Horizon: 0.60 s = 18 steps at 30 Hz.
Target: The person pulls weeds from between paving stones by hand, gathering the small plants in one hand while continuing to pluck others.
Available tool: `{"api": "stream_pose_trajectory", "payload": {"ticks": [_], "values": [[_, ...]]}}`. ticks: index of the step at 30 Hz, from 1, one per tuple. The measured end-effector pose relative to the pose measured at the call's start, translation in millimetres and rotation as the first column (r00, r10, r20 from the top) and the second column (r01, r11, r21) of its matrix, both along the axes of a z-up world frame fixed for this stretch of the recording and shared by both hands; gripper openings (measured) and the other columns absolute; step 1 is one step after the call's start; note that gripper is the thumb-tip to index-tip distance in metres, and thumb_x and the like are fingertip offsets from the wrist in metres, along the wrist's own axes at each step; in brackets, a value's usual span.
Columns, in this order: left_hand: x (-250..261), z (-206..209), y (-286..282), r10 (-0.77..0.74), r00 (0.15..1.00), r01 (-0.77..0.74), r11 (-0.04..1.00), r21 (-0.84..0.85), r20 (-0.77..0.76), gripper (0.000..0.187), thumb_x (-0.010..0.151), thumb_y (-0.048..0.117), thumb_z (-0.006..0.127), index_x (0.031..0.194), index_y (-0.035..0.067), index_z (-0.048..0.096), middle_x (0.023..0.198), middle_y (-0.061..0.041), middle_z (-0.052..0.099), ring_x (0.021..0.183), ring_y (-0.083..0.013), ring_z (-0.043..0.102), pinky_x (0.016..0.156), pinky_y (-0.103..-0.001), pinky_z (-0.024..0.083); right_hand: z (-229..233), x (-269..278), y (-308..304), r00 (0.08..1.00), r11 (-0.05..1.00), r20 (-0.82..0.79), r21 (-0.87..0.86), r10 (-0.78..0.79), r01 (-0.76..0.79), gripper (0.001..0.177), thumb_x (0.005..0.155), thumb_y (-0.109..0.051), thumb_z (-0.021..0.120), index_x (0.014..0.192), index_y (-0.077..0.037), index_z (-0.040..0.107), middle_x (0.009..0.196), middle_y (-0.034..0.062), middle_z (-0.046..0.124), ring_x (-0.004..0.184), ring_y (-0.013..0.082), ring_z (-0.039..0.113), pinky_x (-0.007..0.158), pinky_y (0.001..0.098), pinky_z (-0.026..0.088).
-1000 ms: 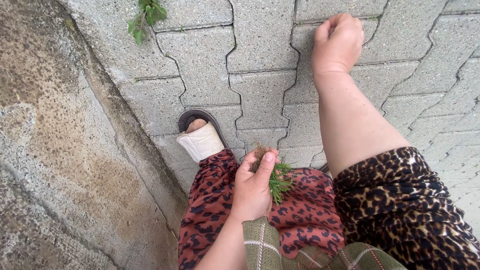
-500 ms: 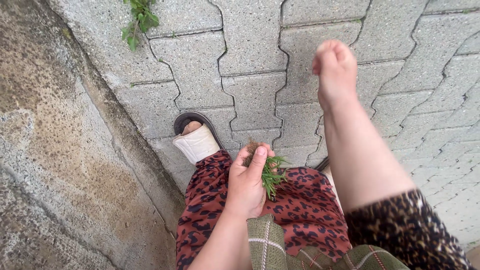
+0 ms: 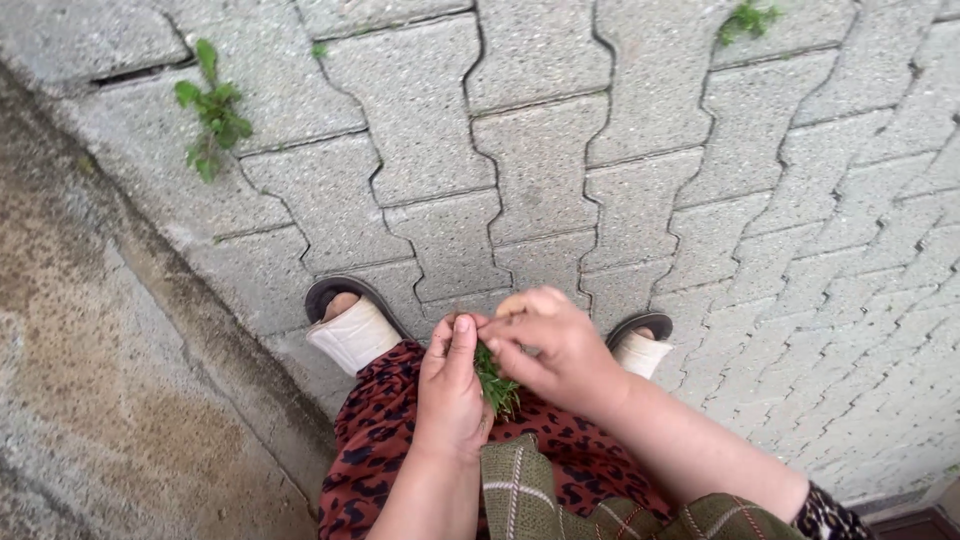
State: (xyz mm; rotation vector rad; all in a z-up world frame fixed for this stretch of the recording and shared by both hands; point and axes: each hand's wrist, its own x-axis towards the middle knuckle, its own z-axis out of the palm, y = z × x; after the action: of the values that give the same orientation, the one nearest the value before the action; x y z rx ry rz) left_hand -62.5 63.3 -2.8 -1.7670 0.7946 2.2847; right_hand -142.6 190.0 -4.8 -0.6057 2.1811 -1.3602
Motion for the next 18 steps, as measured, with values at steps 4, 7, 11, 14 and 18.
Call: {"api": "stream_pose_trajectory", "payload": {"ticks": [4, 7, 11, 14, 18], "values": [[-2.4, -1.8, 2.1, -0.106, 0.994, 0.105, 0.994, -0.025, -0.019, 0.022, 0.106, 0.024, 0.056, 0.093, 0.007, 0.059, 0.083, -0.008, 0.057, 0.068, -0.0165, 0.049, 0.055, -0.031, 0.044, -51.2, -49.1, 46.3, 0.966, 0.950, -0.197, 0.228, -0.168, 0.212, 0.011, 0.097, -0.017, 0.071, 0.100, -0.006, 0.070, 0.095, 0.0096, 0.066, 0.090, 0.0259, 0.061, 0.083, 0.0407, 0.049], [-5.1, -6.3, 1.0, -0.131, 0.991, 0.131, 0.990, -0.050, -0.003, 0.022, 0.105, 0.024, 0.057, 0.093, 0.007, 0.061, 0.084, -0.009, 0.058, 0.073, -0.0162, 0.050, 0.056, -0.032, 0.044, -103.9, -111.1, 92.7, 0.870, 0.762, -0.297, 0.423, -0.394, 0.490, 0.033, 0.095, -0.015, 0.080, 0.120, -0.005, 0.060, 0.104, 0.0110, 0.056, 0.091, 0.0236, 0.058, 0.081, 0.0386, 0.050], [-3.3, -10.8, -1.9, -0.129, 0.991, 0.131, 0.989, -0.066, 0.037, 0.021, 0.104, 0.024, 0.058, 0.094, 0.007, 0.062, 0.083, -0.010, 0.060, 0.072, -0.0159, 0.052, 0.056, -0.032, 0.045, -143.2, -187.1, 135.4, 0.650, 0.381, -0.273, 0.628, -0.709, 0.679, 0.072, 0.100, -0.018, 0.083, 0.154, -0.012, 0.036, 0.137, 0.0050, 0.045, 0.107, 0.0132, 0.053, 0.109, 0.0317, 0.049], [-8.2, -8.9, -5.1, -0.126, 0.990, 0.129, 0.990, -0.050, 0.066, 0.020, 0.104, 0.024, 0.059, 0.095, 0.006, 0.062, 0.085, -0.010, 0.060, 0.067, -0.0190, 0.050, 0.057, -0.031, 0.045, -207.7, -205.8, 180.3, 0.552, 0.323, -0.288, 0.570, -0.782, 0.756, 0.067, 0.101, -0.019, 0.084, 0.152, -0.020, 0.041, 0.142, 0.0024, 0.047, 0.104, 0.0111, 0.066, 0.101, 0.0303, 0.058], [-14.0, -5.0, -6.7, -0.135, 0.987, 0.139, 0.989, -0.043, 0.085, 0.020, 0.104, 0.022, 0.058, 0.095, 0.005, 0.062, 0.084, -0.011, 0.060, 0.067, -0.0201, 0.051, 0.058, -0.033, 0.045, -242.2, -216.0, 199.4, 0.574, 0.335, -0.345, 0.550, -0.743, 0.765, 0.050, 0.094, -0.016, 0.082, 0.139, -0.015, 0.062, 0.127, 0.0000, 0.051, 0.083, 0.0089, 0.062, 0.093, 0.0278, 0.056]]}}
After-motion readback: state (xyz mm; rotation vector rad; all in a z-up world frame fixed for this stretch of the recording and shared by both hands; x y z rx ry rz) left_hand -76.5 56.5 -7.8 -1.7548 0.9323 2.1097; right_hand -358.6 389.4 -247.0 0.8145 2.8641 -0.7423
